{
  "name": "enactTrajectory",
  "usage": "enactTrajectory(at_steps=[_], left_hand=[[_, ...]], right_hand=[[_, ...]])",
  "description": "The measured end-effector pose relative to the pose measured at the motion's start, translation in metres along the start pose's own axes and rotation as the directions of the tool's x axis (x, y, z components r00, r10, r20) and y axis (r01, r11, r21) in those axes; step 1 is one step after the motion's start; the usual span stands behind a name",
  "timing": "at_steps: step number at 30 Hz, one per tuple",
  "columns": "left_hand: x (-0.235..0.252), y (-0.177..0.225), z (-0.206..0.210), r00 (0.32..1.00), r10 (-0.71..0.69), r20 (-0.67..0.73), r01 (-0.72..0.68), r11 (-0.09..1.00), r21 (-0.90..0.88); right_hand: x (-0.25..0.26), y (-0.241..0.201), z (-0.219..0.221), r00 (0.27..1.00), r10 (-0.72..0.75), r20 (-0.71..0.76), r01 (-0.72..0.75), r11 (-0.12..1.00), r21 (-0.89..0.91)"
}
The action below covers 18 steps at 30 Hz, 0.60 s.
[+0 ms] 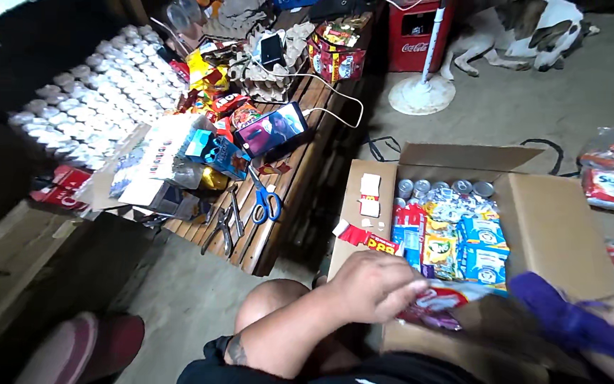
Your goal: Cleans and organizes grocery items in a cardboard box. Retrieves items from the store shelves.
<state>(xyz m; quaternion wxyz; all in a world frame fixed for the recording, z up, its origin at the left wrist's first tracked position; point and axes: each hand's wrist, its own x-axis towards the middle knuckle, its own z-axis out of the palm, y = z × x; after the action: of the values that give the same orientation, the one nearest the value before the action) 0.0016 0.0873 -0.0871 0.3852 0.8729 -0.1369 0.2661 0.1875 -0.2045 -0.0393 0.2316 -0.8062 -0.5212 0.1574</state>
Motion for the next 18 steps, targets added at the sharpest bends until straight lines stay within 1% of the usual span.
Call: enactTrajectory(at_steps=[2, 4, 6, 8, 10, 13, 16, 18], left_hand=[[-0.003, -0.004, 0.002, 0.994, -0.105, 0.006, 0.105, 0.994, 0.004], [-0.005, -0.010, 0.005, 0.976, -0.217, -0.004, 0.217, 0.976, -0.010], [-0.005, -0.015, 0.007, 0.945, -0.326, -0.032, 0.322, 0.943, -0.088], [-0.005, -0.019, 0.008, 0.903, -0.426, -0.049, 0.408, 0.889, -0.208], [-0.005, -0.021, 0.008, 0.858, -0.513, -0.033, 0.475, 0.815, -0.333], [-0.005, -0.021, 0.008, 0.808, -0.588, 0.018, 0.533, 0.718, -0.447], [-0.004, -0.022, 0.009, 0.803, -0.596, 0.026, 0.528, 0.691, -0.493], [-0.003, -0.021, 0.011, 0.818, -0.575, 0.021, 0.522, 0.727, -0.445]], right_hand=[[-0.004, 0.023, 0.016, 0.983, 0.050, -0.179, -0.047, 0.999, 0.021], [-0.007, 0.045, 0.038, 0.922, 0.081, -0.379, -0.089, 0.996, -0.004], [-0.002, 0.043, 0.046, 0.871, 0.095, -0.482, -0.102, 0.995, 0.012], [0.002, 0.039, 0.047, 0.862, 0.083, -0.499, -0.082, 0.996, 0.023], [0.005, 0.038, 0.048, 0.862, 0.069, -0.502, -0.062, 0.998, 0.031], [0.008, 0.035, 0.048, 0.862, 0.074, -0.502, -0.059, 0.997, 0.045], [0.010, 0.030, 0.048, 0.860, 0.102, -0.500, -0.076, 0.994, 0.073], [0.009, 0.028, 0.049, 0.857, 0.111, -0.502, -0.082, 0.993, 0.081]])
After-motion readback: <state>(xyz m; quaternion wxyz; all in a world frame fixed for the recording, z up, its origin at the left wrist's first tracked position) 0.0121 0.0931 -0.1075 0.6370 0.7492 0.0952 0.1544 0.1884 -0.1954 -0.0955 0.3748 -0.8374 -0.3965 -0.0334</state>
